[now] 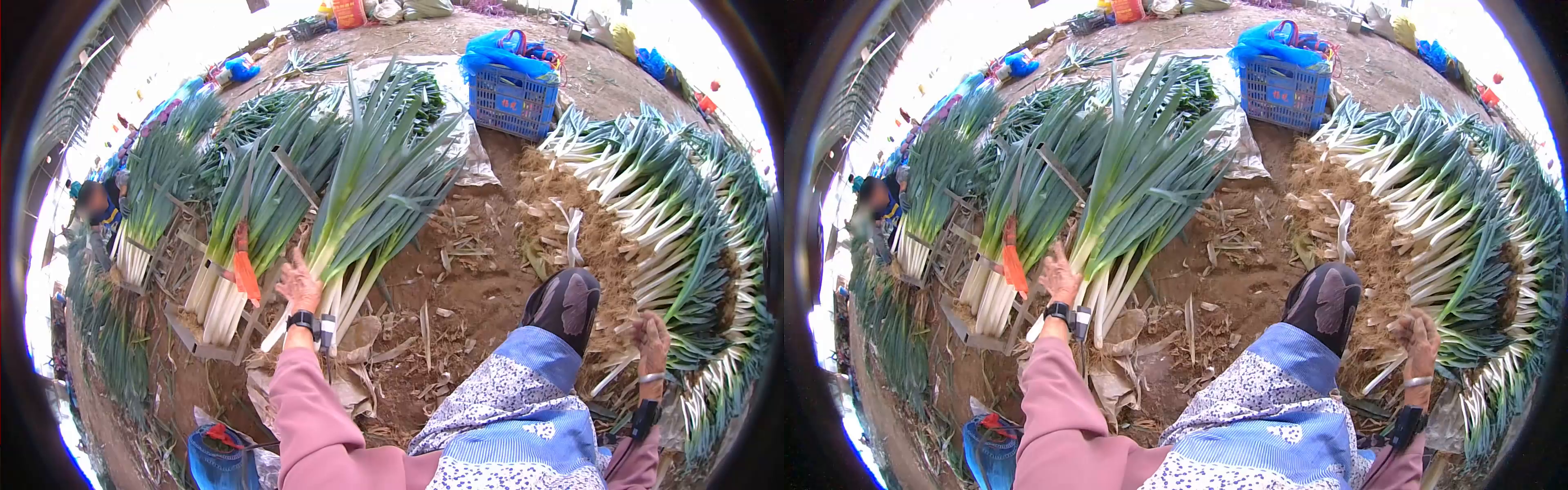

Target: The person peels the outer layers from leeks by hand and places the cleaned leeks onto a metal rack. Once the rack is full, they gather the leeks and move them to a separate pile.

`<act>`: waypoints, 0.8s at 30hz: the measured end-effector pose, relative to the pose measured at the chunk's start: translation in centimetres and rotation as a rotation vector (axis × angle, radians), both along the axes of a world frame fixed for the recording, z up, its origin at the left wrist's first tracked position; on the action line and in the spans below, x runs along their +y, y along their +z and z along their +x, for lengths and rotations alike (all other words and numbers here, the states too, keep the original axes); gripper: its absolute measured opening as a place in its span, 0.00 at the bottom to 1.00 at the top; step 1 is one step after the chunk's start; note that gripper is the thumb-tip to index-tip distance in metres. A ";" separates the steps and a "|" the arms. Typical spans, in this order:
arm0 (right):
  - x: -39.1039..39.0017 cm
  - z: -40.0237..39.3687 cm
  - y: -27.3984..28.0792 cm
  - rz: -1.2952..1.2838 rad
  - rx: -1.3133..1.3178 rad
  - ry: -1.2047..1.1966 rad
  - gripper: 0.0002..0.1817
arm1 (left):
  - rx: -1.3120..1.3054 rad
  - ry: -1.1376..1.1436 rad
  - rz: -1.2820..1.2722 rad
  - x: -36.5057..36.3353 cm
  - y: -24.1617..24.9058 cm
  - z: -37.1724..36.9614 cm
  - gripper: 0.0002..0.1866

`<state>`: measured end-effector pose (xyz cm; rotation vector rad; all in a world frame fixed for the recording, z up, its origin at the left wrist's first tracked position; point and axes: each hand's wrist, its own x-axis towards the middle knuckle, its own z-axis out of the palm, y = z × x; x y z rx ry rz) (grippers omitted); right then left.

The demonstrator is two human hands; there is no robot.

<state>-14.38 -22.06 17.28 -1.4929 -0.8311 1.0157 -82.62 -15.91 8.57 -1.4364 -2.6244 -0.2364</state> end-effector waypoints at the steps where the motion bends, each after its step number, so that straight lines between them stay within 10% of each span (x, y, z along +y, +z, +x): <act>1: -1.0 1.0 -0.6 -0.030 -0.067 -0.019 0.15 | 0.140 0.163 -0.088 0.0 -0.1 -0.5 0.40; 6: -6.9 4.7 -5.9 -0.094 -0.219 -0.114 0.13 | -0.036 -0.225 0.226 2.9 -3.4 6.8 0.31; 18: -16.3 7.7 -13.4 -0.163 -0.344 -0.093 0.09 | -0.680 -1.239 0.457 6.6 12.0 41.1 0.20; 24: -20.5 9.3 -16.8 -0.456 -0.380 -0.081 0.09 | -0.700 -1.085 0.400 7.2 7.0 38.5 0.16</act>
